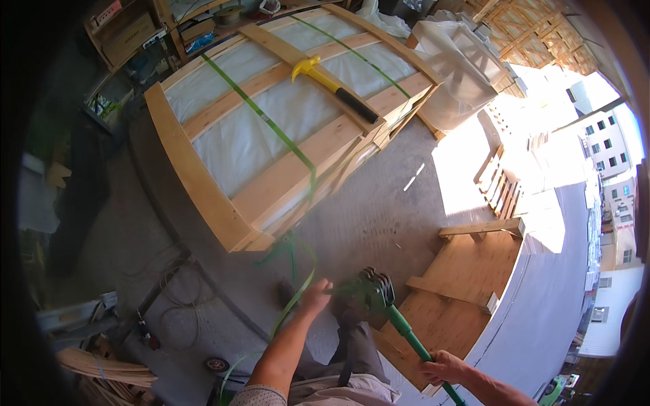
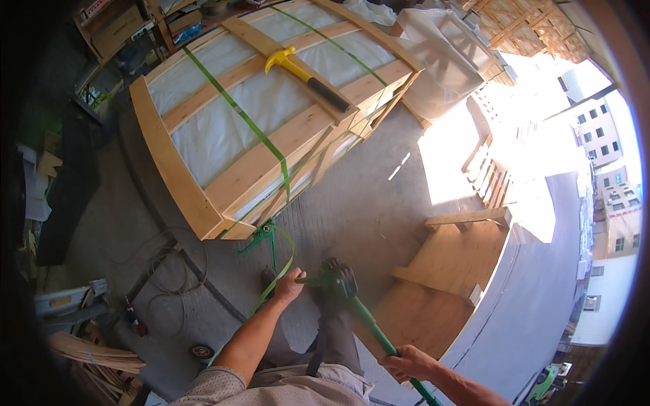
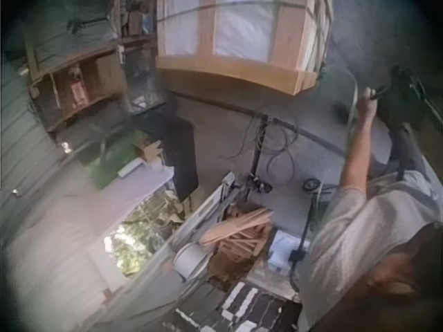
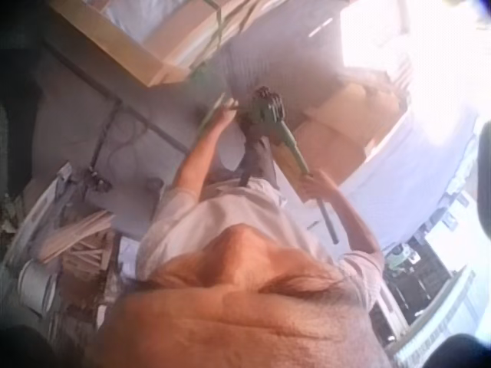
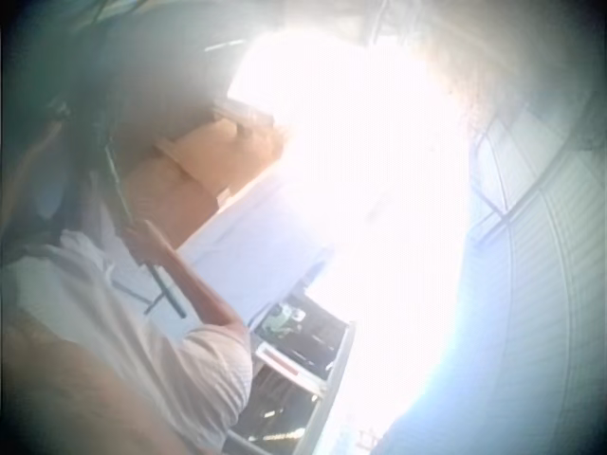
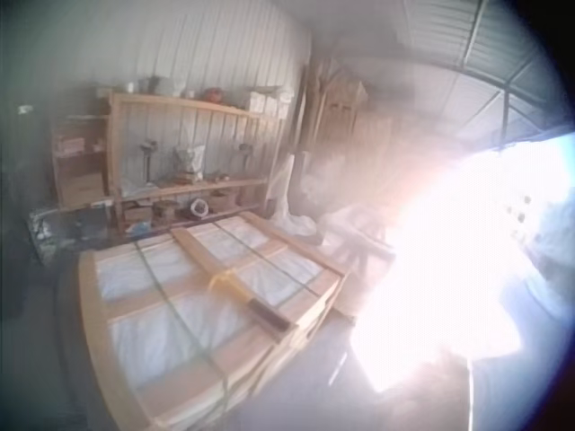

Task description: The person secures a wooden crate with a green strapping tool and then wraps it with a roll of clear plastic film. They move around the crate to apply the film on multiple sides, smoothing it as they go.

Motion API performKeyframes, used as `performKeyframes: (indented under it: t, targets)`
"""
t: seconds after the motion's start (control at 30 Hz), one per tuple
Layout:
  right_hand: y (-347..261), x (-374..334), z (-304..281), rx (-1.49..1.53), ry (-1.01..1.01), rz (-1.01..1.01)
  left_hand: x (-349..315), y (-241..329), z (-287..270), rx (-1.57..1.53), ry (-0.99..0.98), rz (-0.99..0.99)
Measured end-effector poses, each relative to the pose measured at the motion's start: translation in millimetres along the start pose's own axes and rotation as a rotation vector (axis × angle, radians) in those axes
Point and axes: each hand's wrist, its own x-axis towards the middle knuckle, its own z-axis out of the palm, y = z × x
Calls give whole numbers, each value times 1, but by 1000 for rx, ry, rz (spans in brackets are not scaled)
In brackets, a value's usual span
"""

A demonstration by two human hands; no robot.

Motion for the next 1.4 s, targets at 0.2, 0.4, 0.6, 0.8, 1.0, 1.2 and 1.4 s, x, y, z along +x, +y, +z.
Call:
performKeyframes:
  t: [0.2, 0.4, 0.6, 0.8, 1.0, 1.2, 1.4]
  targets:
    - [-26, -17, -11, -6, 115, 125, -79, -1, 59, -119, -139, -311]
    - [-59, 0, -32, -156, 217, 167, -86, 8, 110, -91, -38, -412]
    - [-101, 26, -34, -336, 198, 170, -69, 27, 133, -253, -26, -395]
    - [-134, 75, 1, -532, 271, 145, -73, 13, 120, -438, -125, -555]
    - [-175, 133, 13, -549, 217, 133, -74, -17, 115, -552, -111, -743]
    - [-239, 209, 0, -546, 54, 225, -31, -51, 244, -477, -128, -823]
    - [-306, 306, 3, -966, 14, 170, 40, -22, 312, -736, 166, -1086]
